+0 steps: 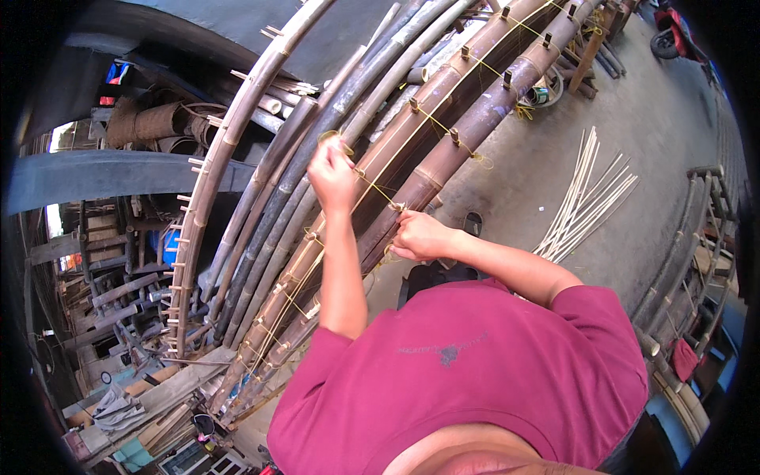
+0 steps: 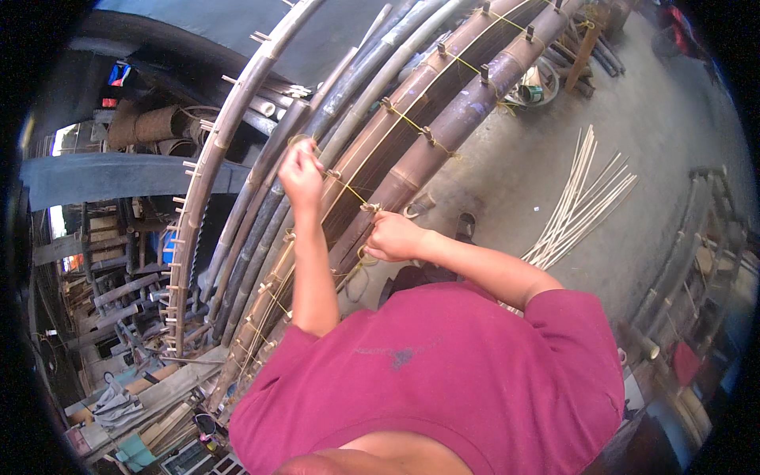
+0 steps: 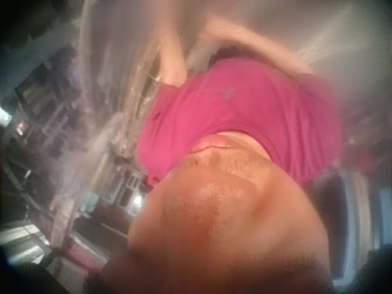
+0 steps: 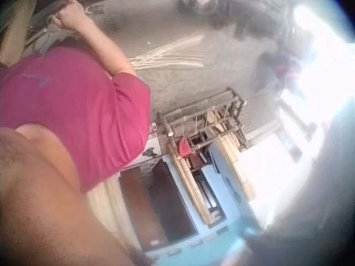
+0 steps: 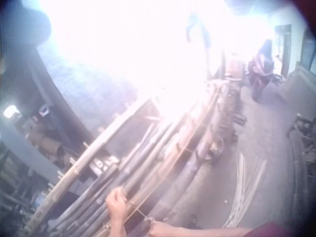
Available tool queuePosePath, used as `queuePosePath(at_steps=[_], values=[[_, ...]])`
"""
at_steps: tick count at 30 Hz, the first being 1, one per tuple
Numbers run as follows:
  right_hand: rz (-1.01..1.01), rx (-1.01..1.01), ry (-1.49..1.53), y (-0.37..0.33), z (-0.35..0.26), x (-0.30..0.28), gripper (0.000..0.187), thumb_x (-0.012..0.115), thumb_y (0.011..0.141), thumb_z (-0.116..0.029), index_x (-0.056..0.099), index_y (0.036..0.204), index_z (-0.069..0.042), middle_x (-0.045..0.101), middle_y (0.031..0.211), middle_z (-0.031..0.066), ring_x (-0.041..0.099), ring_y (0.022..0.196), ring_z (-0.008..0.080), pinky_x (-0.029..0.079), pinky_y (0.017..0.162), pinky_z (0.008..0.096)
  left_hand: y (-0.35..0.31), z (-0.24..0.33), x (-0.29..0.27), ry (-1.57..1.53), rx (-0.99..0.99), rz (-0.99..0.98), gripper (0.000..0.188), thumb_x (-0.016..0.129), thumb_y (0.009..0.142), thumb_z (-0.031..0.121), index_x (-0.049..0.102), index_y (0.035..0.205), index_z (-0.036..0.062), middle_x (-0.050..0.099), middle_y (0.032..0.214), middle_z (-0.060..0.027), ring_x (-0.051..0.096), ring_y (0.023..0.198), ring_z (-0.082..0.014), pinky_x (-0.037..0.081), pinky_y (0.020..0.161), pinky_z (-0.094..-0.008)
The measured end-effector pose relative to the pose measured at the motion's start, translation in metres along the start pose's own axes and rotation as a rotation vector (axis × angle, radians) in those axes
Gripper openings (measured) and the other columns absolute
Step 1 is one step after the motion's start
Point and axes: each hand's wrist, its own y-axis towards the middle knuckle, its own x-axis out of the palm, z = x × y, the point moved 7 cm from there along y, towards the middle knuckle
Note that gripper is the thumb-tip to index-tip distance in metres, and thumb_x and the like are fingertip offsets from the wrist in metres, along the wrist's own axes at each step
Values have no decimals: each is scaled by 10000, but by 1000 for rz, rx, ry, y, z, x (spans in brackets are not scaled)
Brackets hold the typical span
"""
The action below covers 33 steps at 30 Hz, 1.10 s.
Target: The person ties thin bamboo strips to a curved bamboo frame using yellow string. They repeatedly wrap and knot the string at intervals along the frame to secure the strips in place.
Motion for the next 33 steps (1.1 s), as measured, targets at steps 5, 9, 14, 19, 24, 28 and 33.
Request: queuePosePath(at_steps=[5, 9, 14, 19, 24, 28, 33], values=[[-125, 59, -255, 11, -25, 12, 280, 591, 841, -250, 654, 648, -57, 651, 690, 124, 637, 767, 288, 450, 906, 382, 46, -116, 6, 496, 38, 23, 287, 498, 954, 273, 691, 1037, 78, 675, 936, -249, 651, 911, -442, 504, 787, -514], [-325, 222, -126, 18, -74, 34, 269, 592, 822, -174, 649, 1051, -45, 667, 1003, 151, 628, 963, 305, 465, 920, 388, 47, -126, -16, 411, -36, -175, 357, 553, 929, 281, 646, 1164, 28, 690, 956, -234, 665, 929, -414, 510, 810, -497], [-206, 759, 1097, -7, -96, 124, 371, 562, 916, -266, 592, 1264, -139, 636, 1126, 114, 614, 1058, 252, 484, 904, 417, -55, -92, -141, 597, -63, -107, 371, 562, 929, 272, 642, 1176, 7, 672, 1025, -264, 652, 998, -411, 510, 852, -487], [1266, 876, 1687, 24, -70, 127, 274, 492, 993, -334, 609, 1022, -88, 634, 834, 27, 600, 861, 146, 468, 846, 297, -151, -162, -152, 519, -79, -352, 462, 662, 879, 352, 560, 1217, 53, 655, 1195, -187, 598, 1152, -357, 404, 975, -483], [73, 431, 370, 182, -127, 128, 437, 427, 995, -436, 672, 1046, -78, 651, 996, 161, 607, 1024, 301, 412, 965, 434, -165, -179, -139, 304, 221, -162, 326, 599, 931, 205, 558, 1213, 46, 632, 1075, -192, 602, 1071, -317, 417, 971, -427], [-113, 505, -339, 205, -47, 76, 698, 359, 931, -682, 743, 1070, -115, 663, 1124, 159, 582, 1140, 314, 348, 997, 535, -143, -145, -145, 363, 55, -110, 340, 449, 1005, 285, 605, 1210, 63, 623, 1181, -207, 566, 1122, -388, 360, 997, -448], [9, 419, 955, 199, -80, 43, 421, 484, 982, -354, 681, 841, -10, 659, 761, 179, 637, 728, 306, 495, 718, 392, -148, -154, -154, 354, 20, -88, 340, 457, 995, 354, 680, 1082, 113, 683, 1034, -195, 610, 1021, -402, 316, 919, -546]])
